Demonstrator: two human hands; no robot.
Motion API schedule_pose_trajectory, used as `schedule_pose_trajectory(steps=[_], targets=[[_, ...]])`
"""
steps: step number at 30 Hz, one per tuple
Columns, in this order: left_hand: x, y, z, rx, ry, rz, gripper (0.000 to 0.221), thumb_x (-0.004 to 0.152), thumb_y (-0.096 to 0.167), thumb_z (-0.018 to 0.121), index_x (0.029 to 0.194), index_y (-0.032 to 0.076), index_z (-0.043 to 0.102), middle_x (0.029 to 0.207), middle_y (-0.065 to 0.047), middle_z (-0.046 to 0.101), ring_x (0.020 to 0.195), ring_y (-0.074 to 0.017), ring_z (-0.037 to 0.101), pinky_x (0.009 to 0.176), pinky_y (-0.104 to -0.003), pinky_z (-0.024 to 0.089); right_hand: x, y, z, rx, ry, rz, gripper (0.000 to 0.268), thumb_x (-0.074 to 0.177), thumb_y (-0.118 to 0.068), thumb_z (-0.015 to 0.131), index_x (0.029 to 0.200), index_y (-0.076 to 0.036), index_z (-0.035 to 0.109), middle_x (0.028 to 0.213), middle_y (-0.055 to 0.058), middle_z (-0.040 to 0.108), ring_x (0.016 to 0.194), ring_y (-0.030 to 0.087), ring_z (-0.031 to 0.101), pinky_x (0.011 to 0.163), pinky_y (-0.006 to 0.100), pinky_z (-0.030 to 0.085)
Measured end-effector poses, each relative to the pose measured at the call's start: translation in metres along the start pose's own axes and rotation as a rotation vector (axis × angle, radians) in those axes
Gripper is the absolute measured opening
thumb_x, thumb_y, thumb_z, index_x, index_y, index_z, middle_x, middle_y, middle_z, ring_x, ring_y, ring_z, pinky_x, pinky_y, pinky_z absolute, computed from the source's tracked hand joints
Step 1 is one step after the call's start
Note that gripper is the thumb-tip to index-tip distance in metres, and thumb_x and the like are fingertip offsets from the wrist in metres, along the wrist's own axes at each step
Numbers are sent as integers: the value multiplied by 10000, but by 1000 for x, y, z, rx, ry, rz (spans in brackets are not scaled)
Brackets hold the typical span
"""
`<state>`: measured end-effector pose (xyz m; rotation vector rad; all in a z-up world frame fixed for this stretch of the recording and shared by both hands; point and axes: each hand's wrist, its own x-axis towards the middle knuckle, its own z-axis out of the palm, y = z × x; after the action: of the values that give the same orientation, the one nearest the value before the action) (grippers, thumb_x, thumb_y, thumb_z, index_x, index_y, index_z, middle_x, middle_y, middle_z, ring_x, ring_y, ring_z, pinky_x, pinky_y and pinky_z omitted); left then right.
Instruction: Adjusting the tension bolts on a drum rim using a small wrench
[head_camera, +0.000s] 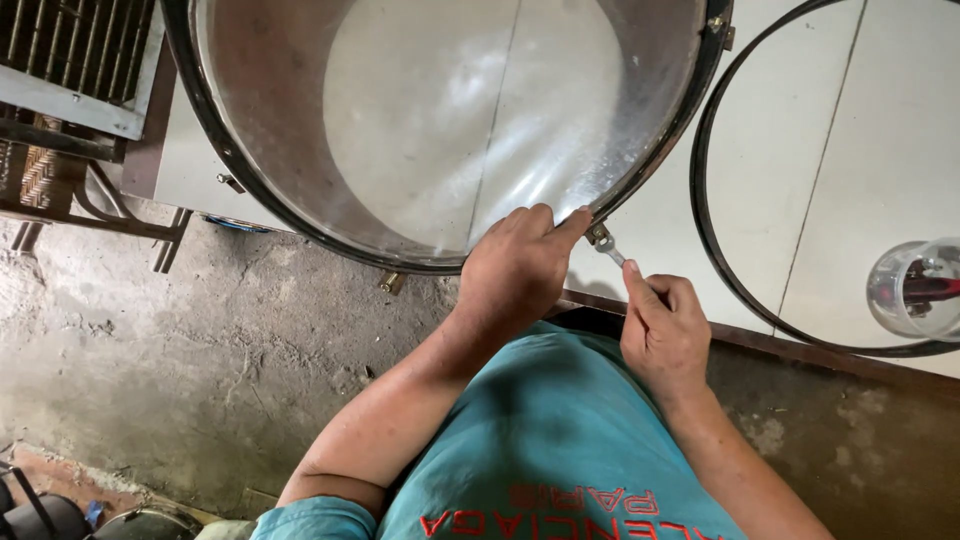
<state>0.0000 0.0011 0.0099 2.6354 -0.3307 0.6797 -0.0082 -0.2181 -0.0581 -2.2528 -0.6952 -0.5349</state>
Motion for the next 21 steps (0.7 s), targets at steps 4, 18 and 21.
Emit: schedule_pose_trajectory(steps=[4,18,21], targets=[[-2,-1,3,15,10,11,434,852,-55,472,1167,92,733,723,-37,423,615,-227,504,553,-351,484,-5,3,6,-27,-1,-11,374,946,63,651,1270,-56,794,904,131,619,660,272,621,551,389,528],[2,8,0,97,48,5,377,813,-71,513,1087,73,729,719,-38,421,598,-224,517,530,-341,488,-15,-5,15,-52,-91,-16,508,910,34,540,1395,-14,683,959,124,566,703,298,635,587,423,536],[2,10,0,103,51,-14,376,811,-72,519,1082,76,732,718,-37,418,597,-220,512,528,-335,483,-13,-5,17,-19,-84,-21,489,927,35,518,1382,-11,690,957,115,576,691,283,633,597,394,542]])
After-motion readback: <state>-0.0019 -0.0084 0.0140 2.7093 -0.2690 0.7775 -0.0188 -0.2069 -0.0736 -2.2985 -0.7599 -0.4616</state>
